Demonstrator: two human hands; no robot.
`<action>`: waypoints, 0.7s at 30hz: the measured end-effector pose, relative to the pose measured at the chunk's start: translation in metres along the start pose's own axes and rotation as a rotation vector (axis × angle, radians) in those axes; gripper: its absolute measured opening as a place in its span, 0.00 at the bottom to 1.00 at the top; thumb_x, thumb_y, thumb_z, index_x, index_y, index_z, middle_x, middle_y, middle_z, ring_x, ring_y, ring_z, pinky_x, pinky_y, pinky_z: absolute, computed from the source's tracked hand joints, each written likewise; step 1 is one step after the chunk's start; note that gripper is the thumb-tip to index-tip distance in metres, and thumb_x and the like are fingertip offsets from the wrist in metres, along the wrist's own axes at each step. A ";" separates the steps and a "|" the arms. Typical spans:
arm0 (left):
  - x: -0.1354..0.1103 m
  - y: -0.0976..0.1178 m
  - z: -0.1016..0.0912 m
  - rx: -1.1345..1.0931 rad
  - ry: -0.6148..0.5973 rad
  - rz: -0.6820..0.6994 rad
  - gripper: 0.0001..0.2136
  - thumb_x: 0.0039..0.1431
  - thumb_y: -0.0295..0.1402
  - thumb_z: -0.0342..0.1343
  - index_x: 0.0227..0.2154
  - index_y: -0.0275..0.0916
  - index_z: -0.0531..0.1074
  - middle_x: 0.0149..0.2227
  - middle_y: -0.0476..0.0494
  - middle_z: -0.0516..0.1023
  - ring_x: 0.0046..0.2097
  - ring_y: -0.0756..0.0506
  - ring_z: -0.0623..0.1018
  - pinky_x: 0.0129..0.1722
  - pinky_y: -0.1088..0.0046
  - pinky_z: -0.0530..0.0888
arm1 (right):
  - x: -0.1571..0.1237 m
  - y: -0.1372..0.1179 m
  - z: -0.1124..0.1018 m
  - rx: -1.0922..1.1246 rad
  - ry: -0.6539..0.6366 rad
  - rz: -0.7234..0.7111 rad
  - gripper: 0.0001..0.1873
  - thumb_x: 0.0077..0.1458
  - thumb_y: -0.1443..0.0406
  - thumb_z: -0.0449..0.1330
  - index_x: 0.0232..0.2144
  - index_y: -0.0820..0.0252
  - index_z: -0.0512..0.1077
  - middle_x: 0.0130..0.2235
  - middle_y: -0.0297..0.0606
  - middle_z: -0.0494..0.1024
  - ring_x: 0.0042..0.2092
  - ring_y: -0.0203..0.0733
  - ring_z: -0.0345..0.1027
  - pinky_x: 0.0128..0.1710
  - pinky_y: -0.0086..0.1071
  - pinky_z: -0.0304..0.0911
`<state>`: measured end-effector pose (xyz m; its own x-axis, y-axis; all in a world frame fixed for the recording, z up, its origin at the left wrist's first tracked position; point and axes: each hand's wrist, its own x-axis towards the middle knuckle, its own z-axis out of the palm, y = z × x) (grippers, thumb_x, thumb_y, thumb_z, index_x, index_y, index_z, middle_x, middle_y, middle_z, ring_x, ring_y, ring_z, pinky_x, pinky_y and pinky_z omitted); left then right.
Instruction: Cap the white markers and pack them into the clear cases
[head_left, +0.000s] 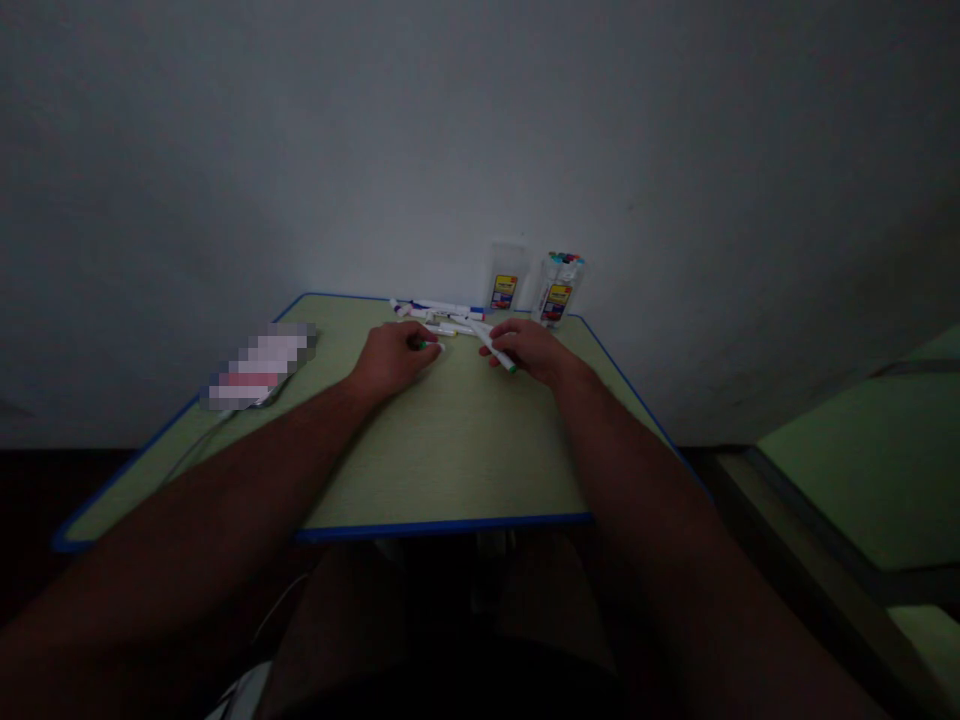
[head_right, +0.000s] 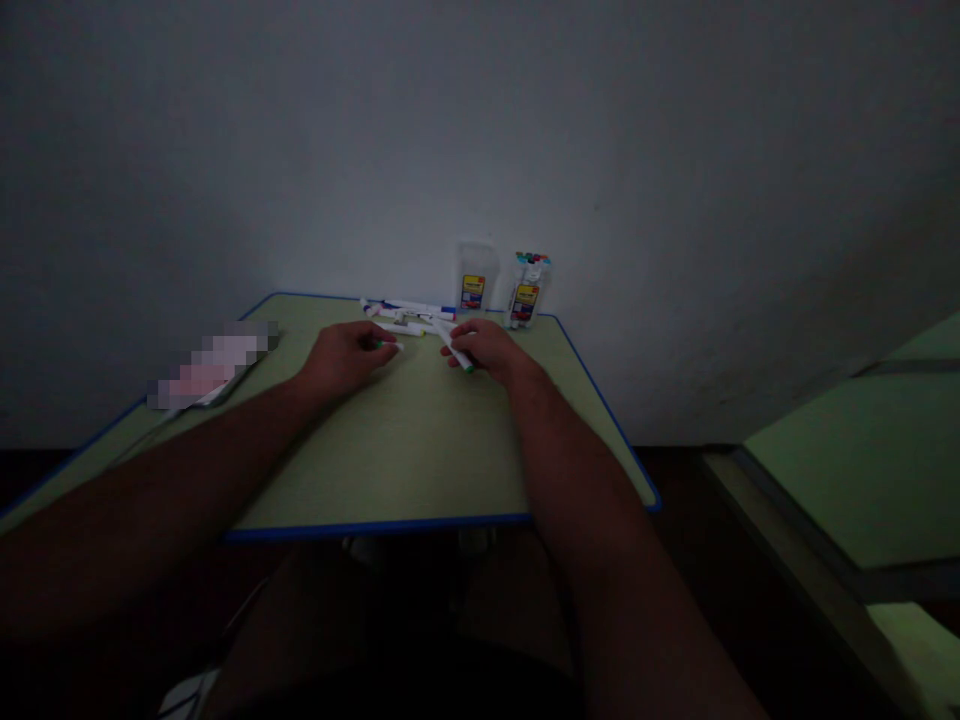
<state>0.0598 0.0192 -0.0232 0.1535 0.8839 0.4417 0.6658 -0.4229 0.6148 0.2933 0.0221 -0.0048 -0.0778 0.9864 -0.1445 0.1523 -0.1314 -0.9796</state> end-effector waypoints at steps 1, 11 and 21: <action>0.000 0.000 0.000 0.005 0.002 0.003 0.10 0.52 0.38 0.62 0.34 0.38 0.81 0.25 0.47 0.76 0.28 0.48 0.71 0.32 0.70 0.66 | 0.000 0.000 0.000 0.001 -0.004 -0.003 0.11 0.56 0.79 0.56 0.32 0.60 0.67 0.28 0.39 0.80 0.23 0.34 0.72 0.20 0.24 0.63; -0.001 0.001 -0.001 -0.020 0.014 -0.022 0.11 0.52 0.38 0.62 0.35 0.37 0.81 0.27 0.45 0.78 0.30 0.47 0.74 0.34 0.69 0.69 | 0.002 0.001 -0.002 -0.006 -0.002 -0.026 0.10 0.52 0.80 0.57 0.32 0.63 0.71 0.32 0.42 0.82 0.24 0.34 0.72 0.22 0.26 0.64; 0.008 -0.006 0.001 -0.449 0.006 -0.301 0.07 0.52 0.30 0.61 0.35 0.36 0.77 0.23 0.49 0.73 0.24 0.51 0.72 0.28 0.72 0.73 | 0.001 0.000 -0.006 -0.036 -0.025 -0.044 0.09 0.52 0.79 0.59 0.31 0.65 0.76 0.29 0.40 0.80 0.24 0.33 0.71 0.20 0.24 0.63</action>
<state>0.0577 0.0286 -0.0235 -0.0007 0.9785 0.2061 0.3023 -0.1962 0.9328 0.2996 0.0235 -0.0043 -0.1093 0.9884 -0.1053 0.1832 -0.0840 -0.9795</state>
